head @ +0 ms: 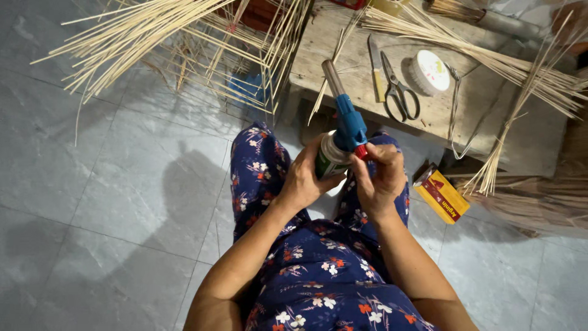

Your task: The person sits on the floor and bundles thin bamboo sticks together. They then pick up a blowtorch and repeatedly attempt to ignite it by turning the red knob, but no flame is produced. Finally, they pick up a single bamboo stick and scrape it with a knife.

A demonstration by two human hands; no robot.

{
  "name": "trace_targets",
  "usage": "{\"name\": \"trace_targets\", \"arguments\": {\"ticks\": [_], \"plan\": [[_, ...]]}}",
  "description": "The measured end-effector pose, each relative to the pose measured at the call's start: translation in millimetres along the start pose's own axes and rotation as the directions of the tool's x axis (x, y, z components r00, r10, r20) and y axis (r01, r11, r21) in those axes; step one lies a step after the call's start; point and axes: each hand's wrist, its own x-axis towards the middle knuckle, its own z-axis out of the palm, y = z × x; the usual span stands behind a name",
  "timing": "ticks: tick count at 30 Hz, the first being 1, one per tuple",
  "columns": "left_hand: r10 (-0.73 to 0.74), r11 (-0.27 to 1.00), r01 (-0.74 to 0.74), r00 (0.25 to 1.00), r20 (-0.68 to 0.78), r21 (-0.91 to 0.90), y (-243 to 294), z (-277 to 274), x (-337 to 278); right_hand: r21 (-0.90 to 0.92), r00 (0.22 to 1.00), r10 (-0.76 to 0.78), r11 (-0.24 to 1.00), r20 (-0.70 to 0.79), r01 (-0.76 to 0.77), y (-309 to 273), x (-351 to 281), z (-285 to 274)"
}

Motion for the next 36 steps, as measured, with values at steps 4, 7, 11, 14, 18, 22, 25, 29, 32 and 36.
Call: {"name": "trace_targets", "arguments": {"ticks": [4, 7, 11, 14, 18, 22, 25, 29, 32, 36], "plan": [[-0.041, 0.997, 0.043, 0.998, 0.041, -0.060, 3.4, 4.7, -4.5, 0.025, 1.000, -0.013, 1.000, -0.012, 0.013, 0.7, -5.1, -2.1], [-0.037, 0.995, 0.043, 0.997, 0.069, -0.085, 7.3, 8.2, -7.7, 0.009, 1.000, -0.026, 1.000, 0.008, 0.026, -2.9, -10.5, -11.0], [0.004, 0.999, -0.001, 0.998, 0.065, -0.054, 13.1, 17.5, -7.7, 0.039, 0.998, -0.052, 0.998, -0.030, 0.053, -0.9, -15.2, -25.9], [0.027, 1.000, -0.026, 0.998, 0.054, -0.017, 17.8, 25.1, -8.4, 0.068, 0.996, -0.033, 0.997, -0.081, 0.038, 4.3, -20.7, -30.5], [0.033, 0.999, -0.032, 0.997, 0.068, -0.016, 25.0, 34.1, -7.3, 0.119, 0.992, 0.000, 0.993, -0.123, 0.015, 12.2, -25.8, -35.2], [0.004, 1.000, -0.005, 0.997, 0.078, 0.016, 27.0, 39.7, -9.9, 0.150, 0.989, 0.013, 0.989, -0.150, 0.010, 18.5, -30.2, -39.4], [0.004, 1.000, -0.006, 0.998, 0.068, 0.018, 24.1, 43.9, -6.2, 0.147, 0.990, 0.054, 0.988, -0.128, -0.035, 16.4, -26.1, -40.1], [-0.127, 0.992, 0.126, 0.990, 0.055, 0.030, 15.4, 48.6, 6.0, 0.191, 0.980, 0.200, 0.962, -0.016, -0.194, 5.4, -9.5, -40.6], [-0.226, 0.974, 0.225, 0.972, 0.070, 0.015, 6.5, 48.6, 18.1, 0.049, 0.962, 0.256, 0.964, 0.093, -0.261, 2.6, 14.5, -49.3], [0.015, 0.998, -0.017, 0.999, 0.035, 0.065, -7.0, 50.3, 43.7, -0.223, 0.951, 0.097, 0.974, 0.294, -0.031, 18.2, 43.4, -40.6]]}}
